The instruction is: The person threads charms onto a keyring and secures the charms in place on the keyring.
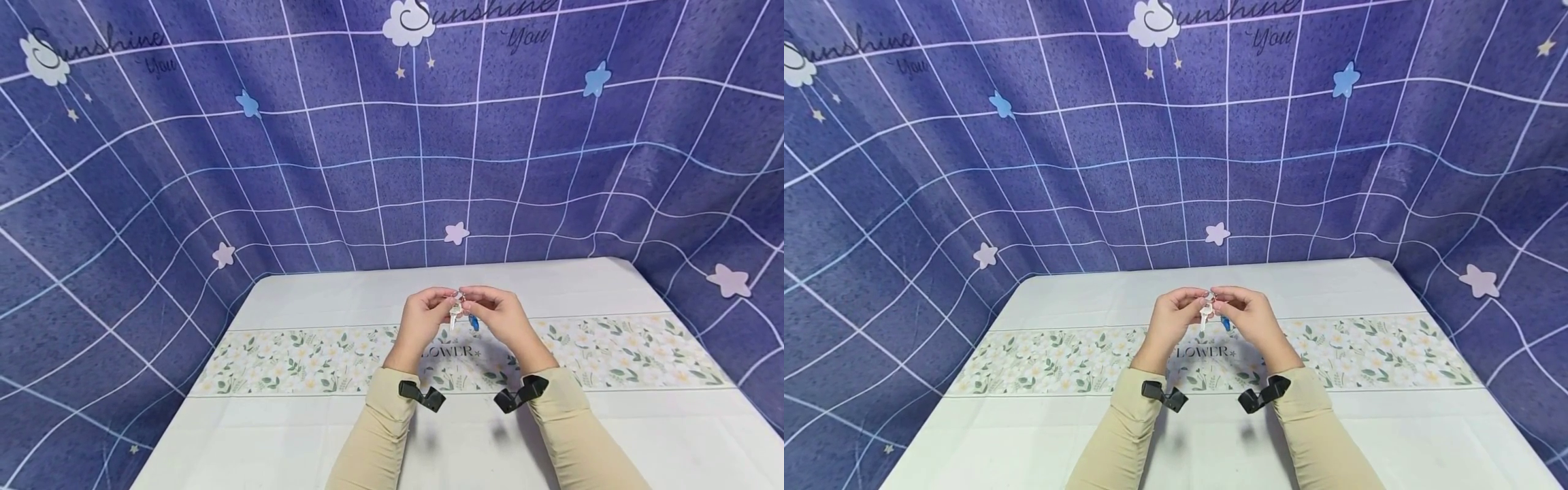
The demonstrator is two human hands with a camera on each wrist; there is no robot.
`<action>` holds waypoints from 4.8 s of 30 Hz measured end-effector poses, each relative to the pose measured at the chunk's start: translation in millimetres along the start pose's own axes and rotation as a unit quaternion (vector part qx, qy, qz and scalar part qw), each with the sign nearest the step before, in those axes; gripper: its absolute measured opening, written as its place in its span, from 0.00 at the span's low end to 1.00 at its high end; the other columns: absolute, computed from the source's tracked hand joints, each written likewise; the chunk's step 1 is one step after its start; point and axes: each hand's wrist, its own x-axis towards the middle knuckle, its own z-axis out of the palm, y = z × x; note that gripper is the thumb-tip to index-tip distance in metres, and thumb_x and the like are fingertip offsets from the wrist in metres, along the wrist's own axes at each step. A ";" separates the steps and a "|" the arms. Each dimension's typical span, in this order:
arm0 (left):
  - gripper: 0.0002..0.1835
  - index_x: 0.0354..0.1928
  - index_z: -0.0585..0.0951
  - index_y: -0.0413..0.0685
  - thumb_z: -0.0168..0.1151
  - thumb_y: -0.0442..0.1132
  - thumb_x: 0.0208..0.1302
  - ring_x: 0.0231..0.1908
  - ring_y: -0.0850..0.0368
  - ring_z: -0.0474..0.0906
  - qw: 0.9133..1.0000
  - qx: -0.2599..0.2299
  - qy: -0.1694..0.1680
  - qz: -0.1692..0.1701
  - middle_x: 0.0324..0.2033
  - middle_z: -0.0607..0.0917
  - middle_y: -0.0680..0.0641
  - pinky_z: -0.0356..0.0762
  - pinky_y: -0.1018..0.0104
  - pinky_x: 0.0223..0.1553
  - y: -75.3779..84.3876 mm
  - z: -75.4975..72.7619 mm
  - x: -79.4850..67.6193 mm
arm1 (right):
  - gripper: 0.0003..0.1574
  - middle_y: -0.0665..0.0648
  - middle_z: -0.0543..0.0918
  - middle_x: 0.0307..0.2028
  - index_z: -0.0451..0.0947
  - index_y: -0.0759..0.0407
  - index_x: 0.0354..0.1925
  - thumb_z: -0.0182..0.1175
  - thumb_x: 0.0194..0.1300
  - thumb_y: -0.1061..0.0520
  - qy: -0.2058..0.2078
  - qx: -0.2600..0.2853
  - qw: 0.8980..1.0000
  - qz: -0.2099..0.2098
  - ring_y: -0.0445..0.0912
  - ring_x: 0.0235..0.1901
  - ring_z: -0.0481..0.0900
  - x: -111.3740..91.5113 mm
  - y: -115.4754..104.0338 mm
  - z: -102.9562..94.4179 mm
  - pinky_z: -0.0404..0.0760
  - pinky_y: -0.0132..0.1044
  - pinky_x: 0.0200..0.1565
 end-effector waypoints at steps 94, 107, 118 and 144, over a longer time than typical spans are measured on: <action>0.07 0.42 0.88 0.39 0.65 0.35 0.69 0.31 0.55 0.87 0.999 0.042 -0.008 0.022 0.32 0.90 0.41 0.87 0.65 0.37 1.0 -5.1 0.4 | 0.18 0.72 0.86 0.43 0.81 0.73 0.53 0.67 0.64 0.69 0.017 -0.032 0.999 0.000 0.38 0.34 0.84 -6.2 -38.9 0.5 0.83 0.27 0.38; 0.07 0.41 0.88 0.38 0.65 0.35 0.69 0.31 0.56 0.88 1.000 0.006 -0.008 0.005 0.32 0.90 0.41 0.88 0.64 0.38 -1.4 -3.1 1.9 | 0.19 0.74 0.86 0.44 0.81 0.74 0.54 0.67 0.64 0.69 0.017 -0.003 1.000 0.010 0.37 0.35 0.84 -4.8 -32.6 0.0 0.83 0.27 0.38; 0.08 0.43 0.87 0.35 0.64 0.33 0.70 0.36 0.45 0.89 1.000 -0.008 -0.008 -0.017 0.37 0.89 0.35 0.88 0.64 0.38 1.9 -1.0 0.1 | 0.18 0.73 0.86 0.44 0.81 0.74 0.53 0.66 0.64 0.70 0.009 -0.007 1.000 0.008 0.39 0.34 0.85 -4.9 -36.5 -0.1 0.83 0.28 0.38; 0.06 0.41 0.86 0.32 0.63 0.30 0.70 0.30 0.58 0.88 1.000 -0.014 0.000 -0.017 0.36 0.90 0.39 0.88 0.64 0.37 1.5 0.4 1.6 | 0.19 0.73 0.86 0.45 0.80 0.72 0.54 0.66 0.64 0.71 0.009 0.022 0.999 -0.028 0.39 0.35 0.84 4.6 3.2 0.4 0.83 0.26 0.37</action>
